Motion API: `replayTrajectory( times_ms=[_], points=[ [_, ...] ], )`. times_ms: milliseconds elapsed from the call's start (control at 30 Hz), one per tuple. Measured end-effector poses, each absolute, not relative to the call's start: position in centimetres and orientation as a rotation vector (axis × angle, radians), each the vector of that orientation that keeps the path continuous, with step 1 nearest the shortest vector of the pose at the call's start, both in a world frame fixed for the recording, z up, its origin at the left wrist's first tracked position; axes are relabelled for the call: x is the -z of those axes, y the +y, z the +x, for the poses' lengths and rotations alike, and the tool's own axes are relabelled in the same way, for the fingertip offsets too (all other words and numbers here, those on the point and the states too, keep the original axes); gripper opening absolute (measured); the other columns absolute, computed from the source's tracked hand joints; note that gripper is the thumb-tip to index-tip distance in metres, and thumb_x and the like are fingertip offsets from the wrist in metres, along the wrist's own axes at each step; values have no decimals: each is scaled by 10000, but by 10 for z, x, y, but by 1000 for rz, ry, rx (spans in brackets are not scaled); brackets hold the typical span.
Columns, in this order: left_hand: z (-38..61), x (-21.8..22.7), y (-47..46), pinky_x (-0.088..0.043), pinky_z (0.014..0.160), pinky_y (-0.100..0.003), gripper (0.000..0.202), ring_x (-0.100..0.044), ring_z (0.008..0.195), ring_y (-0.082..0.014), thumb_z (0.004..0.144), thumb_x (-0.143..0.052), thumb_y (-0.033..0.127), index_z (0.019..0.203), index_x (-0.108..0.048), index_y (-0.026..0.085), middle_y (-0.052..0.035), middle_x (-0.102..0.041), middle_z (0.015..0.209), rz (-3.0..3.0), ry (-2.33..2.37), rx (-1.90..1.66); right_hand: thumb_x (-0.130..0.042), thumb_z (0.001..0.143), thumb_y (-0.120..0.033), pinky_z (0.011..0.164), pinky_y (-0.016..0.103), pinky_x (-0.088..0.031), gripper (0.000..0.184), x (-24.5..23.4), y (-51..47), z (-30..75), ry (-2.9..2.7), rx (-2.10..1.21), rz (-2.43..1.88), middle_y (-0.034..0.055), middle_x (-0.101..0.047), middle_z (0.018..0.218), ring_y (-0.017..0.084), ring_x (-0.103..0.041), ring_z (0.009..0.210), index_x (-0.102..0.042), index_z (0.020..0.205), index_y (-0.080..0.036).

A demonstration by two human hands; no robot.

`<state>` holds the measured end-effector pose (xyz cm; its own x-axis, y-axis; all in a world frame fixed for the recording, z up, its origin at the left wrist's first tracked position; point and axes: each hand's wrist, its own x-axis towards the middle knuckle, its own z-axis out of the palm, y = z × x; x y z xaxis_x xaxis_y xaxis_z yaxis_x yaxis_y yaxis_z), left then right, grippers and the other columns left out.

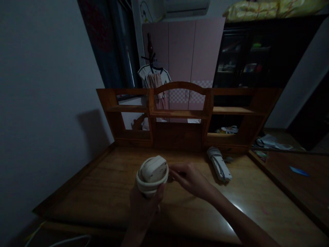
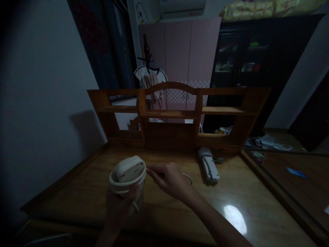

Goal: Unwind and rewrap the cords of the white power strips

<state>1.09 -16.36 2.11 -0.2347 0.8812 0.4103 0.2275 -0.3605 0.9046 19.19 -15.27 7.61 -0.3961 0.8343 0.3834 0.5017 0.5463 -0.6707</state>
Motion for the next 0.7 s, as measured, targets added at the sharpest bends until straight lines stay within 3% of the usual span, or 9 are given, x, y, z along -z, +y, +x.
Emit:
replayTrajectory(
  times_ms=[233, 433, 700],
  points=[
    [2, -10, -152, -540, 722, -303, 460, -671, 851, -266, 760, -656, 521, 976, -659, 115, -110, -704, 916, 1226, 1219, -1586, -442, 985, -327, 661, 216, -432, 308, -70, -152, 188, -2096, -470, -1144, 78, -722, 907, 167, -673, 770, -642, 1181, -198],
    [-1, -19, -146, -530, 544, -279, 545, -674, 661, -233, 816, -522, 607, 991, -651, 108, -103, -700, 810, 923, 1041, -1483, -433, 987, -328, 615, 196, -426, 321, -66, -153, 189, -2098, -467, -1181, 75, -719, 806, 149, -660, 684, -663, 1133, -159],
    [-1, -16, -138, -503, 487, -262, 635, -646, 561, -207, 784, -505, 683, 969, -652, 95, -105, -688, 743, 783, 1022, -1438, -448, 987, -294, 624, 196, -410, 286, -59, -150, 187, -2135, -350, -1232, 49, -717, 878, 141, -662, 730, -609, 1216, -239]
  ],
)
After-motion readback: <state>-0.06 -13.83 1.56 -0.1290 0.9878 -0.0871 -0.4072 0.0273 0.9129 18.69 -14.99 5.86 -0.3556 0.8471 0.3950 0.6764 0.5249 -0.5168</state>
